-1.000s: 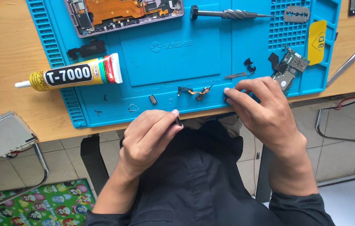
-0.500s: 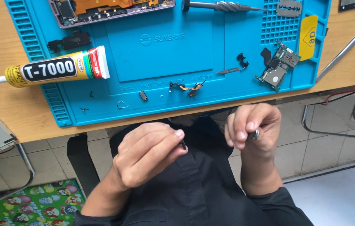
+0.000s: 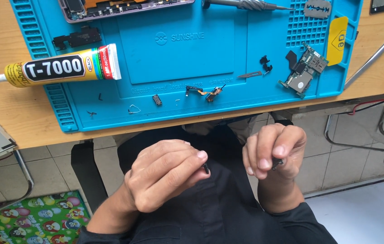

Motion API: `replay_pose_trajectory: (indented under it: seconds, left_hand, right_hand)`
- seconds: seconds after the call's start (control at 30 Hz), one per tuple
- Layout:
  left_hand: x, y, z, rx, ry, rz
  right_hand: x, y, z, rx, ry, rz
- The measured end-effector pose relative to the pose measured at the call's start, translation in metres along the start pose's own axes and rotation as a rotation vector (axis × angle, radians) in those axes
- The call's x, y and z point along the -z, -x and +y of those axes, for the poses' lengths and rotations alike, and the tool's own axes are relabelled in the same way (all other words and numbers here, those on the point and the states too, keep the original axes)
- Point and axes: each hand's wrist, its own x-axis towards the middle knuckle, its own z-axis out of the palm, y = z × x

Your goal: Applying adhesive to a small component and manipulating a ribbon cable connector during a mobile phone repair.

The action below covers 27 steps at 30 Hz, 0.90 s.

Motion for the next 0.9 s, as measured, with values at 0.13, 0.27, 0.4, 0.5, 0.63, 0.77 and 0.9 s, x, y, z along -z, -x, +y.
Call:
replay_pose_trajectory:
  seconds: [0.13,0.27,0.4,0.5,0.63,0.77,0.9]
  left_hand:
    - [0.0,-0.004,0.002,-0.042,0.025,0.02]
    - [-0.002,-0.01,0.005,-0.101,0.015,0.009]
    - [-0.009,-0.014,0.005,-0.125,0.001,0.024]
    - [-0.014,-0.014,0.005,-0.101,0.028,0.029]
    - [-0.017,-0.011,0.004,-0.032,0.117,0.018]
    - [-0.019,-0.006,0.006,0.031,0.224,0.047]
    - [-0.018,-0.002,0.009,0.09,0.304,0.053]
  right_hand:
    - [-0.005,0.008,0.009,0.128,0.418,0.187]
    - [-0.012,0.005,0.009,0.205,1.048,0.141]
    - [-0.015,0.006,0.009,0.227,1.193,0.1]
    - [-0.018,0.001,0.008,0.239,1.292,0.051]
    - [-0.017,0.004,0.005,0.23,1.318,-0.023]
    - [-0.021,0.01,0.005,0.168,1.278,0.023]
    - [-0.014,0.02,0.003,0.081,1.167,0.021]
